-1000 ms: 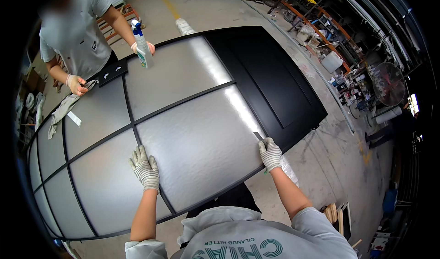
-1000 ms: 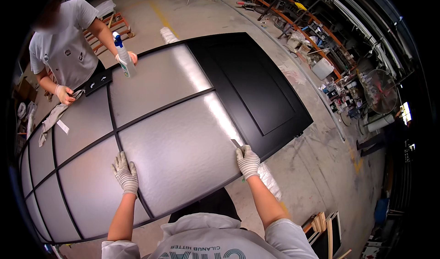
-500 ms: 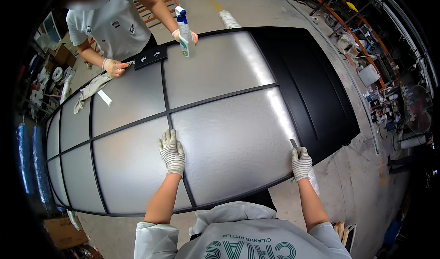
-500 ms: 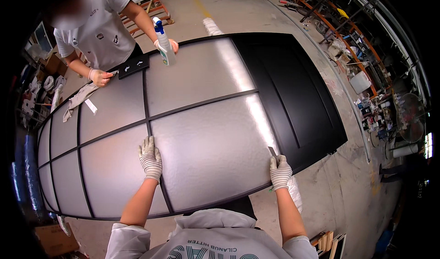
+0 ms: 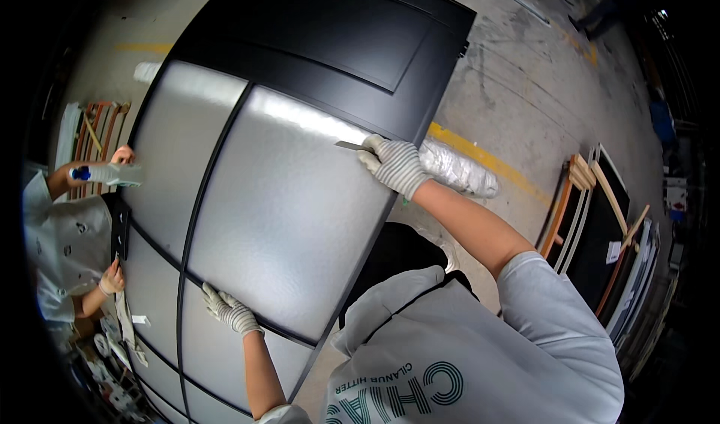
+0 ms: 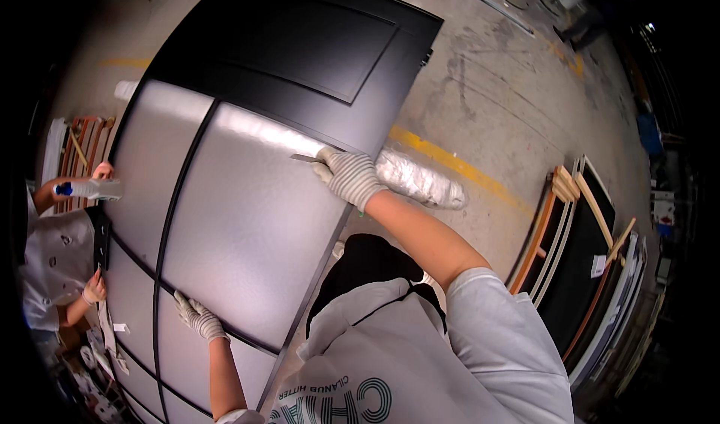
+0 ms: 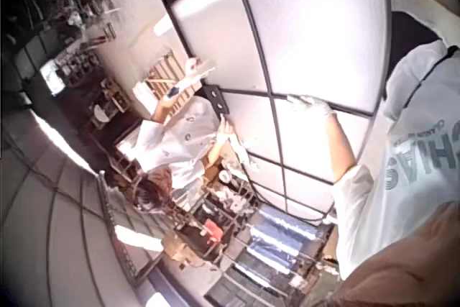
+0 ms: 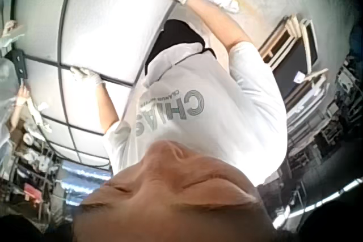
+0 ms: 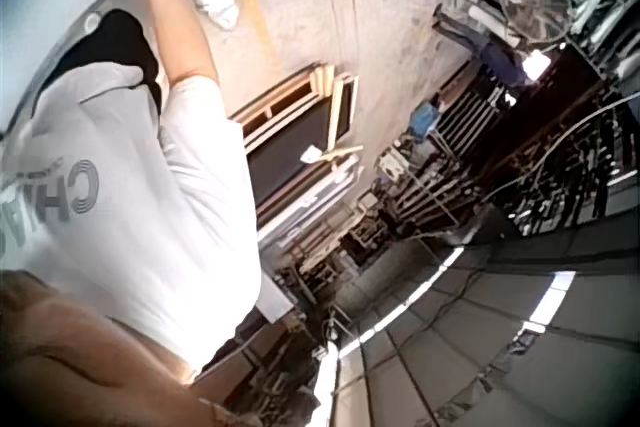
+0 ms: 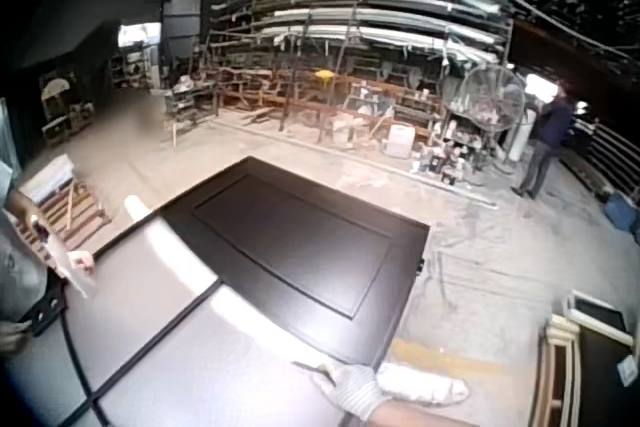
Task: The person uses a utility knife to trim protective film from a large black door panel. They then use a pneumatic air gun to blow dust off the surface. Finally, they apply a white strip of tape to the door's handle area.
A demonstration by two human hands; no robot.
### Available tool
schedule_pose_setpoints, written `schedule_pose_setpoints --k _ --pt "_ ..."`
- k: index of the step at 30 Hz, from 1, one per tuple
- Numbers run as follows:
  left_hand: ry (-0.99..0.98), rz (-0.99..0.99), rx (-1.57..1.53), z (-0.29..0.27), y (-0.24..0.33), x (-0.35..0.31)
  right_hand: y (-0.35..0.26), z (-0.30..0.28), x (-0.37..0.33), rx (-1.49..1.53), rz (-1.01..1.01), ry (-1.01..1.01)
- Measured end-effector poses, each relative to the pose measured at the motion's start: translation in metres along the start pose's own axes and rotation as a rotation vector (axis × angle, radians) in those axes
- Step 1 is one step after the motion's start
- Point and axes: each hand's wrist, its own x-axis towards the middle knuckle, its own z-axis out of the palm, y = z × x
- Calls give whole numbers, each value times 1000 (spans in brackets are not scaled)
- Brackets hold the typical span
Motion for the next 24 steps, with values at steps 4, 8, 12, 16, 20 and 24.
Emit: schedule_pose_setpoints --k 4,8,12,16,20,24 --pt "-24 -60 -251 2 -2 5 4 -4 -6 120 5 17" --pt "6 -88 -361 5 0 7 16 8 -7 97 -74 87" --pt "22 -39 -357 10 -8 7 5 -11 -4 66 -30 -48" --pt "22 -160 -556 10 1 5 11 -2 -5 61 -87 20" --pt "24 -262 -794 10 1 8 9 -5 -4 31 -81 2" --pt "19 -303 -838 6 14 6 8 -9 -4 13 -78 -10"
